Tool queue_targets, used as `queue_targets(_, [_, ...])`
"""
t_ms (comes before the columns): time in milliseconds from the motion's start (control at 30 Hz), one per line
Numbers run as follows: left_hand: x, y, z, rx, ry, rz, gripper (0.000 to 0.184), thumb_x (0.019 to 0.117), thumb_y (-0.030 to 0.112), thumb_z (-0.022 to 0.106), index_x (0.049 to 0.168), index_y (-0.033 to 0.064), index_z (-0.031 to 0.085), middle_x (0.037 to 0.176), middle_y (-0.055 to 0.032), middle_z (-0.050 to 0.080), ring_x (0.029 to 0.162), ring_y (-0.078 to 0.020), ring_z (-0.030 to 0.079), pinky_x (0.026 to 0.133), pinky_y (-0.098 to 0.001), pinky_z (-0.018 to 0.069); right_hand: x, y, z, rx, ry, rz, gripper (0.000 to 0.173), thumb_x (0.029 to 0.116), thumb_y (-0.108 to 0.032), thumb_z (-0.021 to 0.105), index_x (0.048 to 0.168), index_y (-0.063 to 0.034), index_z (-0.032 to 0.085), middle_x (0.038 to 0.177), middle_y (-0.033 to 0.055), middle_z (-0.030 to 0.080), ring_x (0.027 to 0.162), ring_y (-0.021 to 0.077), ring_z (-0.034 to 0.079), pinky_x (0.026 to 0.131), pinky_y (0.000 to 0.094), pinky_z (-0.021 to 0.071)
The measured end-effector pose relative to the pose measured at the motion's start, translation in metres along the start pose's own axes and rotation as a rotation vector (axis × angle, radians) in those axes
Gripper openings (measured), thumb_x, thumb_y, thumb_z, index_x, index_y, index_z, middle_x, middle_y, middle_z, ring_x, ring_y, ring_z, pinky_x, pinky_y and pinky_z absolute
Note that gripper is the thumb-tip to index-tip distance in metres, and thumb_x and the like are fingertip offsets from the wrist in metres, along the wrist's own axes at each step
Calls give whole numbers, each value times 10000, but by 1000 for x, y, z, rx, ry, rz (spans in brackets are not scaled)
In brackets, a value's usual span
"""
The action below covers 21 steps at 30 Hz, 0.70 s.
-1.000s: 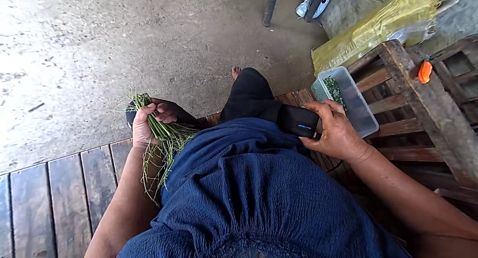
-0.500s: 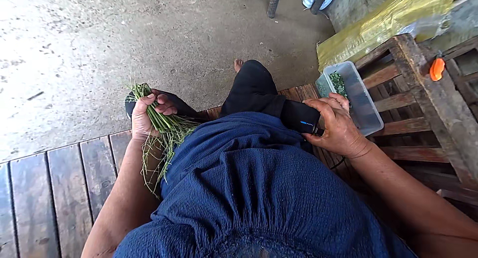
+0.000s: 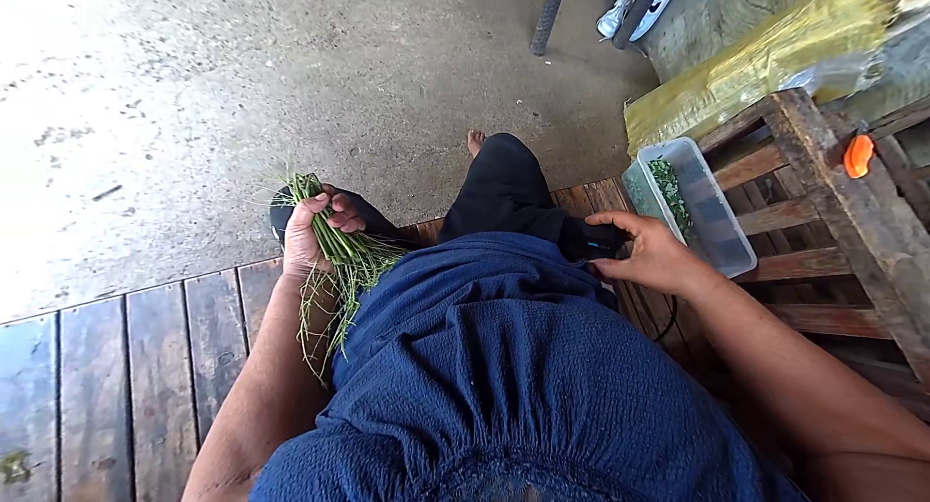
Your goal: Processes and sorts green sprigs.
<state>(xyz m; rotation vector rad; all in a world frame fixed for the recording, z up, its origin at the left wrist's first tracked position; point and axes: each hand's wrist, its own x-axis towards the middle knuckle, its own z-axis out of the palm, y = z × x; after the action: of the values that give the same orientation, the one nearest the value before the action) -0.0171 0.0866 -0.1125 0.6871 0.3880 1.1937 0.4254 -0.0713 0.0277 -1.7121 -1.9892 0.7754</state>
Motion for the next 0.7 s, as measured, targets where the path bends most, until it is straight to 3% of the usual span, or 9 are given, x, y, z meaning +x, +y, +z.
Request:
queue_targets(67, [0,0,-1,18,-5,-11,197,1031,181,429,987,179,620,773,54,640,632,-41,620,626,-182,547,14,-3,5,163,-33,65,581,764,-91,858,1293,-11,634,1141,155,701,1010,209,699,887,411,590])
queue_targets(200, [-2,1,-4,42,-19,-16,186,1026,185,454,980,190,634,769,61,649,637,-38,625,639,-184,547,26,-12,22,83,28,-8,670,747,-73,857,1353,8,584,1237,207,665,1112,292,666,967,490,542])
queue_targets(333, [-3,2,-4,6,-22,-10,156,1021,186,479,1002,172,633,785,50,648,653,-49,631,647,-190,552,21,-3,30,106,99,-22,706,742,-122,860,1360,24,551,1251,205,662,1133,262,667,995,439,546])
queue_targets(467, [-2,0,3,17,28,-13,207,1036,175,421,979,169,620,765,52,640,634,-39,620,628,-179,544,17,-5,26,145,19,192,702,787,-156,870,1381,12,535,1218,210,666,1089,274,678,972,462,550])
queue_targets(567, [-1,0,1,11,-2,-11,160,1018,178,476,995,162,633,775,44,651,643,-49,632,635,-188,554,21,-1,23,296,-95,404,632,806,-155,874,1333,-15,556,1142,160,684,1027,223,674,935,442,551])
queue_targets(633, [-2,1,0,9,-6,-17,141,1010,183,495,1000,162,634,788,40,652,650,-51,633,638,-190,554,20,1,24,341,-87,355,612,796,-89,863,1317,-2,554,1127,147,688,1008,193,681,918,401,564])
queue_targets(700, [-3,1,-1,3,-6,-22,150,1014,189,489,998,160,635,793,38,656,654,-53,637,638,-189,555,18,2,25,272,-39,195,685,767,-46,854,1360,19,518,1162,165,685,1042,201,693,942,386,576])
